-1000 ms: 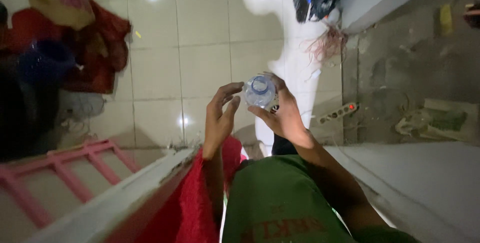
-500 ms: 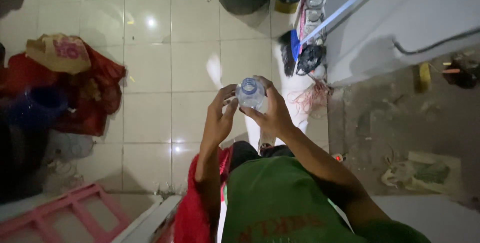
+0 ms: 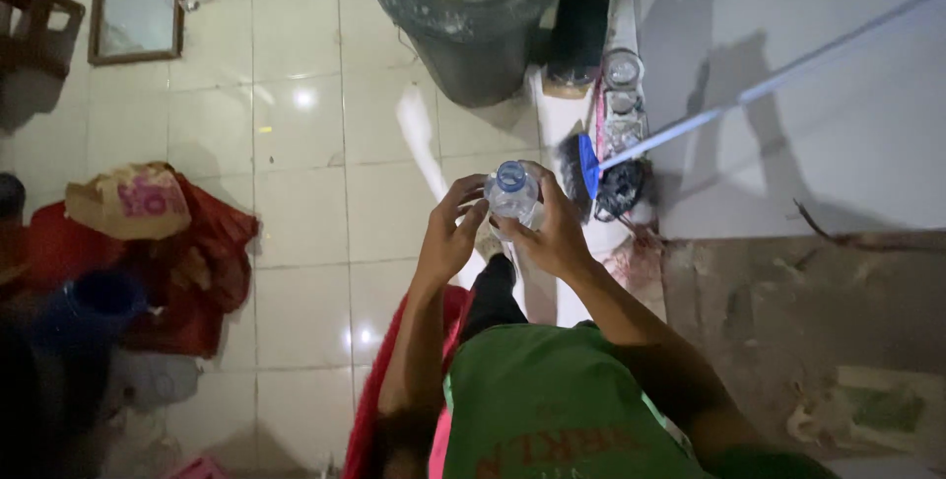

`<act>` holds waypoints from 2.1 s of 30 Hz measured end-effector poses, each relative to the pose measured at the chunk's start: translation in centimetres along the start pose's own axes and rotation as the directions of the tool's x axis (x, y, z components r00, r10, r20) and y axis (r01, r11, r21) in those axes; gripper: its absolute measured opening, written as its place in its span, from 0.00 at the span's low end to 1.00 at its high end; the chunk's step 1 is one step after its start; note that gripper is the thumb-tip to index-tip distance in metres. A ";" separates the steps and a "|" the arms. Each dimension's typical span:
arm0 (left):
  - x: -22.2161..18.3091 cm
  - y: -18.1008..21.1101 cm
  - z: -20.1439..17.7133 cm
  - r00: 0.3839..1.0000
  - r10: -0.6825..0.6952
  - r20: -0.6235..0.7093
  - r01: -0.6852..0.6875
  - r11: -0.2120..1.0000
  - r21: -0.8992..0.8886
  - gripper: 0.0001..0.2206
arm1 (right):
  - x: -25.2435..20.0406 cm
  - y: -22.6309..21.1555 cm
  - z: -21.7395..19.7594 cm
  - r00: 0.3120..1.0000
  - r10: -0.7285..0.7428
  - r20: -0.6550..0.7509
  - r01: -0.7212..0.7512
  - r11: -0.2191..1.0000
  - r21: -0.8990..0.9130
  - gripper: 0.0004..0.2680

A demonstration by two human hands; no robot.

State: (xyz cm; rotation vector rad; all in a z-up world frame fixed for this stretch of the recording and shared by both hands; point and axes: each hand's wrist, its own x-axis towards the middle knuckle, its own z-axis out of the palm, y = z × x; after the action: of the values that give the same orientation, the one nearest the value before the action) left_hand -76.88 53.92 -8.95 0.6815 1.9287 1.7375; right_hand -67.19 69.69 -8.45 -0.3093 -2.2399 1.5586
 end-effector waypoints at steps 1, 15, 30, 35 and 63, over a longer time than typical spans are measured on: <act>1.8 -0.3 -0.8 1.000 -0.015 -0.001 0.015 1.000 -0.012 0.15 | 1.8 0.4 0.5 1.000 -0.010 -0.003 0.010 1.000 -0.028 0.26; 22.5 -1.4 -7.6 0.991 -0.093 0.097 0.100 0.992 -0.072 0.15 | 21.9 4.4 3.0 0.999 -0.006 -0.047 0.004 0.999 -0.053 0.27; 43.8 -10.0 -12.3 0.983 -0.183 0.025 0.183 0.983 0.008 0.19 | 43.1 17.5 5.9 0.991 0.097 0.095 -0.094 0.995 -0.039 0.30; 48.1 -11.9 -13.3 0.981 -0.193 -0.032 0.193 0.981 0.004 0.16 | 47.7 20.3 6.6 0.990 0.053 0.131 -0.048 0.998 -0.039 0.30; 63.7 -17.5 -25.7 0.926 -0.297 0.233 0.326 0.941 -0.097 0.17 | 61.1 20.8 15.8 0.971 0.241 -0.004 -0.241 0.969 -0.058 0.27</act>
State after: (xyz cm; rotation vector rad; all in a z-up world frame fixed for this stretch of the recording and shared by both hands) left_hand -143.45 72.88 -24.10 0.4621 1.6527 1.5113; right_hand -129.81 87.88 -21.01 -0.6170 -2.3243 1.6127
